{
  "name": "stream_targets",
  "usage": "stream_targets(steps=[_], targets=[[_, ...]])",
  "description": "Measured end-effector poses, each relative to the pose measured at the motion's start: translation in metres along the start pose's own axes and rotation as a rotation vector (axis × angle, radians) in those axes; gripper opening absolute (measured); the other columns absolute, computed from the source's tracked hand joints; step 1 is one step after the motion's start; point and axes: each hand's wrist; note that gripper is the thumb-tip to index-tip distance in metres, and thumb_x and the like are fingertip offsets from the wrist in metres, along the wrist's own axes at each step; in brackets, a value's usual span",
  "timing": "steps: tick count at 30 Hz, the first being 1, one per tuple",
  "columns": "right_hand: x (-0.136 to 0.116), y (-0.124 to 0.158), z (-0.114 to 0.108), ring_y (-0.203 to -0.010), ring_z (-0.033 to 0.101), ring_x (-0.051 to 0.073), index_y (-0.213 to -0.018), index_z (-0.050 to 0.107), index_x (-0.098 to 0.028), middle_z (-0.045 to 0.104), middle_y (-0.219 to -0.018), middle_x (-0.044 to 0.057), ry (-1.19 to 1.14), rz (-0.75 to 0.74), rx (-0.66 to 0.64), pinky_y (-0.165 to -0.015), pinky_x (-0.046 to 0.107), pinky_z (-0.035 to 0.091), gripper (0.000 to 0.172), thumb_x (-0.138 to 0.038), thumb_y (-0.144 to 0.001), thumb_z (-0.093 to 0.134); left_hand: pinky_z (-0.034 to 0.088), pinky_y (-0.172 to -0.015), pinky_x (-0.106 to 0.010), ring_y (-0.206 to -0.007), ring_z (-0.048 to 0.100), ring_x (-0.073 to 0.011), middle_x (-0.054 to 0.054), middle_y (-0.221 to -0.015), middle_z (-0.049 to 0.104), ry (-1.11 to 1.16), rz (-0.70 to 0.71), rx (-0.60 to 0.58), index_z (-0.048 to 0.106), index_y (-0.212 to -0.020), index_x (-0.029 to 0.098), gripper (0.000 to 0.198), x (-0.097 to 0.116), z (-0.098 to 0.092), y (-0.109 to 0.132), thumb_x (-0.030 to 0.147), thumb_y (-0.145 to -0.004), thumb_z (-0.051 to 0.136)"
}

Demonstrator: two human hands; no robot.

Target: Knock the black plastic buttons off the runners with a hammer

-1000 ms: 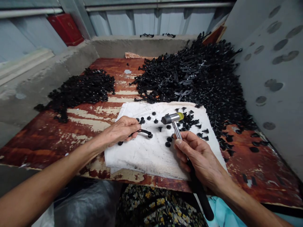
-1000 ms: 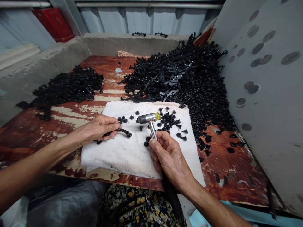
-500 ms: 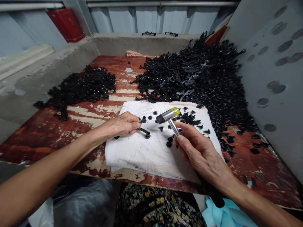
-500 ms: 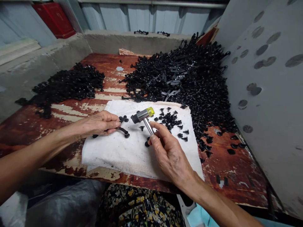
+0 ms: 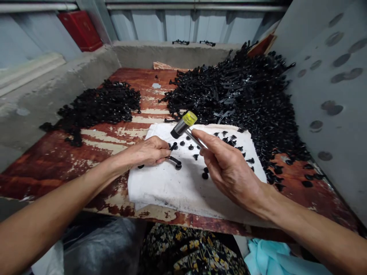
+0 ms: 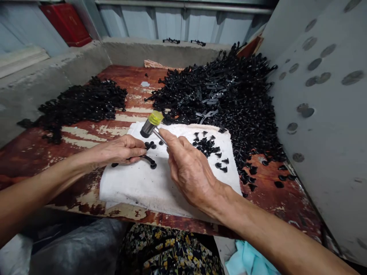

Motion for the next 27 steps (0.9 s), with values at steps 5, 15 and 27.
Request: stream_targets(steps=[5,15,27], targets=[[0.0039,-0.0072,0.0071,-0.052,0.045,0.014,-0.14,0.048,-0.01,0.058,-0.082,0.007,0.272,-0.004,-0.232,-0.05,0.028,0.043,0.058,-0.005,-0.084,0.036,0.016,-0.038,-0.022,-0.034,0.027,-0.0057,0.005,-0.039,0.036,0.064,-0.001,-0.036,0.046,-0.052,0.018,0.034,-0.0027,-0.0016,-0.0008,0.026,-0.085,0.051],[0.0001,-0.009,0.0056,-0.05,0.042,0.013,-0.144,0.043,-0.013,0.055,-0.083,0.005,0.343,-0.027,-0.244,-0.045,0.025,0.037,0.063,-0.002,-0.081,0.039,0.013,-0.037,-0.021,-0.032,0.024,-0.0044,0.007,-0.035,0.032,0.115,-0.071,0.001,0.043,-0.049,0.018,0.036,0.0061,0.0012,0.003,0.02,-0.084,0.049],[0.0028,-0.0071,0.0052,-0.053,0.047,0.015,-0.142,0.047,-0.01,0.059,-0.083,0.007,0.338,-0.014,-0.235,-0.049,0.027,0.045,0.059,-0.003,-0.084,0.035,0.013,-0.036,-0.019,-0.031,0.024,-0.0039,0.008,-0.036,0.032,0.115,-0.056,0.006,0.043,-0.05,0.018,0.035,0.0022,0.0019,0.0049,0.02,-0.084,0.048]])
Point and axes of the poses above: each hand's wrist, its own y-axis away from the middle knuckle, its own z-axis out of the palm, x = y × z
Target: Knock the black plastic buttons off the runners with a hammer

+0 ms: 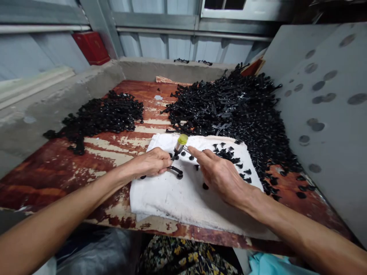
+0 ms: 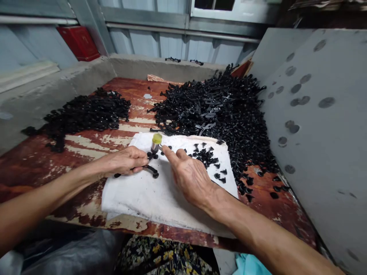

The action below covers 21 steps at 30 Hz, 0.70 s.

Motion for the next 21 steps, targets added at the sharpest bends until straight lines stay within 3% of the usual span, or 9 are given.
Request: stream_targets(steps=[3,8,12,16,20,21], targets=[[-0.0003,0.0007,-0.0016,-0.063,0.054,0.016,-0.145,0.042,-0.014,0.061,-0.091,0.008,-0.052,0.01,0.145,-0.056,0.027,0.048,0.059,-0.005,-0.087,0.034,0.014,-0.036,-0.019,-0.032,0.025,-0.004,0.007,-0.036,0.033,0.001,0.022,-0.008,0.043,-0.049,0.018,0.036,-0.0018,-0.0002,-0.0016,0.022,-0.084,0.048],[0.0008,-0.0023,-0.005,-0.052,0.047,0.014,-0.141,0.048,-0.012,0.06,-0.083,0.007,0.043,0.001,-0.043,-0.05,0.027,0.044,0.064,0.0,-0.079,0.038,0.013,-0.034,-0.019,-0.031,0.024,-0.004,0.007,-0.038,0.034,0.042,-0.001,-0.017,0.044,-0.052,0.018,0.03,-0.0067,-0.0011,-0.0067,0.024,-0.081,0.052],[0.0012,-0.0035,-0.0049,-0.065,0.055,0.016,-0.146,0.041,-0.011,0.06,-0.091,0.009,-0.024,0.003,0.173,-0.058,0.027,0.048,0.058,-0.005,-0.088,0.034,0.014,-0.034,-0.019,-0.031,0.025,-0.0041,0.006,-0.038,0.035,0.059,0.011,-0.042,0.045,-0.053,0.018,0.032,-0.0085,-0.0026,-0.0074,0.027,-0.083,0.052],[0.0011,-0.0028,-0.0025,-0.051,0.045,0.012,-0.141,0.048,-0.015,0.058,-0.081,0.004,0.027,0.01,-0.04,-0.049,0.025,0.042,0.06,-0.001,-0.083,0.039,0.013,-0.034,-0.018,-0.03,0.024,-0.0035,0.007,-0.039,0.034,0.111,-0.003,-0.095,0.045,-0.053,0.018,0.033,-0.0086,-0.0053,-0.0066,0.026,-0.084,0.052],[0.0005,-0.0017,-0.0026,-0.059,0.051,0.014,-0.144,0.043,-0.018,0.058,-0.088,0.006,-0.056,0.023,0.129,-0.055,0.026,0.047,0.058,-0.005,-0.089,0.033,0.013,-0.034,-0.019,-0.03,0.025,-0.0041,0.006,-0.039,0.036,0.13,-0.001,-0.102,0.046,-0.053,0.018,0.032,-0.0091,-0.0052,-0.0083,0.026,-0.083,0.055],[0.0001,-0.0015,-0.0029,-0.058,0.05,0.014,-0.145,0.043,-0.017,0.058,-0.088,0.006,-0.038,0.014,0.108,-0.053,0.026,0.046,0.059,-0.005,-0.088,0.033,0.013,-0.034,-0.019,-0.03,0.025,-0.0041,0.006,-0.038,0.036,0.131,-0.005,-0.093,0.046,-0.053,0.018,0.032,-0.0089,-0.0043,-0.0089,0.026,-0.083,0.054]])
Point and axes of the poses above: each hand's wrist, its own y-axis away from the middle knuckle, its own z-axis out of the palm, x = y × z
